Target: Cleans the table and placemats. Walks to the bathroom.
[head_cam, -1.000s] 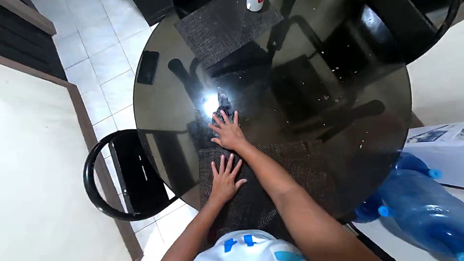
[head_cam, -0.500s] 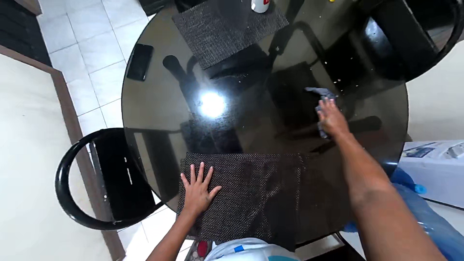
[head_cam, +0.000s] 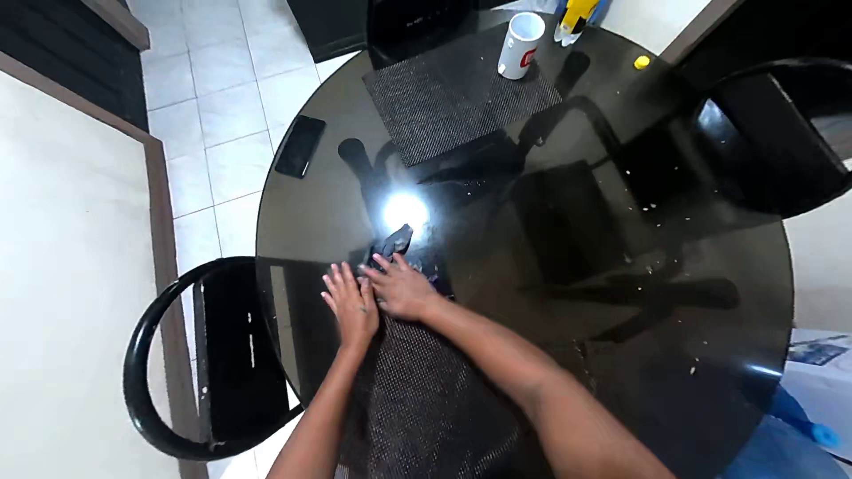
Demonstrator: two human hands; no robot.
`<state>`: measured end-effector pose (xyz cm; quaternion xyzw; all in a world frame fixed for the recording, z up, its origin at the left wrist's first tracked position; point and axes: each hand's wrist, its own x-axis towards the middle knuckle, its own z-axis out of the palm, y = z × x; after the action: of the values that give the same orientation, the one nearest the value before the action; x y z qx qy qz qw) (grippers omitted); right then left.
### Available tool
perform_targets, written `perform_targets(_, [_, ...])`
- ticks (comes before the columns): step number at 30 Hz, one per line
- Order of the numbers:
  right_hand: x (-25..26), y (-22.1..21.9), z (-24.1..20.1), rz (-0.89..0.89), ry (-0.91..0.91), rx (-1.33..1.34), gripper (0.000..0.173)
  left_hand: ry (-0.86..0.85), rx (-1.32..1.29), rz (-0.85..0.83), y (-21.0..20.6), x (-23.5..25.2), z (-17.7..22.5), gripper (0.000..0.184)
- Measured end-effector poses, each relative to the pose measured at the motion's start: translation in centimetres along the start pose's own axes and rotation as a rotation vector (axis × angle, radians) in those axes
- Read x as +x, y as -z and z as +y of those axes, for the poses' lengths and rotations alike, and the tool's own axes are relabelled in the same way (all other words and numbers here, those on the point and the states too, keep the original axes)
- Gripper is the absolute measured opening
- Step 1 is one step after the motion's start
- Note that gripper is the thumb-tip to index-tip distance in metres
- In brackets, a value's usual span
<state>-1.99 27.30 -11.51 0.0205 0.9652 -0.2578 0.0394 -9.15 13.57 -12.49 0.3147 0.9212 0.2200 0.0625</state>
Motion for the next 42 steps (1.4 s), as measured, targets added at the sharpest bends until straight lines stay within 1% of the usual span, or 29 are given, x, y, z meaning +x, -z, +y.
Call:
perform_targets(1, [1.9, -0.8, -0.2, -0.018, -0.009, 0.019, 0.052, 0.026, 0.009, 0.012, -0.2, 1.0, -0.7, 0.071])
perform_targets(2, [3.2, -0.7, 0.2, 0.01, -0.034, 0.03, 0.052, 0.04, 0.027, 0.014, -0.4, 1.7, -1.2, 0.073])
perform_targets(4, [4.5, 0.4, 2.5, 0.073, -0.101, 0.016, 0.051, 0.045, 0.124, -0.021, -1.0, 1.4, -1.3, 0.075])
perform_targets(6, [4.5, 2.9, 6.8, 0.135, -0.202, -0.042, 0.053, 0.042, 0.198, -0.05, -1.0, 1.3, -1.2, 0.077])
perform_targets(8, [2.9, 5.9, 12.8, 0.197, -0.353, -0.089, 0.055, 0.057, 0.182, -0.016, -1.0, 1.4, -1.1, 0.078])
perform_targets(10, [-1.5, 8.7, 19.1, 0.273, -0.525, -0.105, 0.058, 0.055, 0.178, -0.005, -0.9, 1.3, -1.0, 0.079])
perform_targets(12, [-8.0, 11.3, 24.2, 0.335, -0.701, -0.144, 0.059, 0.051, 0.192, -0.013, -0.9, 1.3, -1.0, 0.081])
perform_targets(14, [-15.1, 13.2, 27.8, 0.382, -0.881, -0.178, 0.058, 0.052, 0.208, -0.026, -0.9, 1.4, -0.8, 0.082])
perform_targets(17, [-24.0, 14.4, 30.7, 0.499, -1.103, -0.156, 0.051, 0.045, 0.225, -0.03, -0.9, 1.4, -0.6, 0.082])
perform_targets(19, [-26.8, 15.4, 31.2, 0.606, -1.155, -0.14, 0.043, 0.052, 0.235, -0.045, -0.8, 1.4, -0.4, 0.081])
perform_targets(20, [-26.8, 15.8, 30.4, 0.665, -1.149, -0.125, 0.043, 0.055, 0.242, -0.051, -0.8, 1.4, -0.5, 0.081])
perform_targets(21, [-25.7, 16.3, 28.7, 0.72, -1.098, -0.121, 0.043, 0.057, 0.249, -0.057, -0.8, 1.5, -0.5, 0.081])
perform_targets(22, [-23.7, 16.6, 25.9, 0.752, -1.006, -0.127, 0.043, 0.063, 0.253, -0.068, -0.8, 1.4, -0.5, 0.081])
perform_targets(23, [-20.9, 16.4, 22.2, 0.756, -0.899, -0.137, 0.041, 0.068, 0.252, -0.079, -0.8, 1.4, -0.5, 0.08])
perform_targets(24, [-17.7, 15.4, 17.6, 0.719, -0.797, -0.132, 0.041, 0.069, 0.251, -0.079, -0.8, 1.4, -0.6, 0.08])
perform_targets(25, [-14.2, 13.4, 12.7, 0.642, -0.703, -0.105, 0.043, 0.064, 0.247, -0.067, -0.9, 1.5, -0.6, 0.079])
perform_targets(26, [-10.8, 10.2, 8.6, 0.567, -0.591, -0.083, 0.045, 0.062, 0.24, -0.058, -1.0, 1.5, -0.7, 0.078])
perform_targets(27, [-7.8, 6.5, 4.9, 0.448, -0.472, -0.048, 0.045, 0.061, 0.238, -0.053, -1.0, 1.4, -0.7, 0.078])
perform_targets(28, [-5.5, 3.1, 2.2, 0.299, -0.352, -0.028, 0.047, 0.061, 0.238, -0.048, -1.1, 1.3, -0.8, 0.078])
perform_targets(29, [-4.0, 1.0, 0.4, 0.149, -0.272, -0.018, 0.051, 0.063, 0.239, -0.042, -1.2, 1.3, -0.8, 0.077])
perform_targets(30, [-3.4, 0.2, -0.3, 0.071, -0.251, -0.016, 0.053, 0.061, 0.238, -0.034, -1.2, 1.4, -0.9, 0.077])
perform_targets(32, [-4.4, 0.6, 1.2, 0.092, -0.326, 0.019, 0.052, 0.052, 0.24, -0.032, -1.0, 1.4, -0.9, 0.076])
perform_targets(34, [-7.7, 2.1, 4.9, 0.131, -0.437, -0.001, 0.053, 0.048, 0.247, -0.045, -1.0, 1.3, -0.9, 0.075])
perform_targets(37, [-15.4, 4.9, 12.2, 0.266, -0.627, -0.077, 0.055, 0.049, 0.252, -0.055, -1.0, 1.3, -0.7, 0.075])
perform_targets(40, [-23.5, 7.9, 20.3, 0.434, -0.858, -0.126, 0.051, 0.063, 0.257, -0.069, -1.0, 1.6, -0.5, 0.076])
perform_targets(42, [-26.5, 10.1, 24.2, 0.52, -1.067, -0.122, 0.046, 0.066, 0.267, -0.082, -1.1, 1.5, -0.5, 0.076])
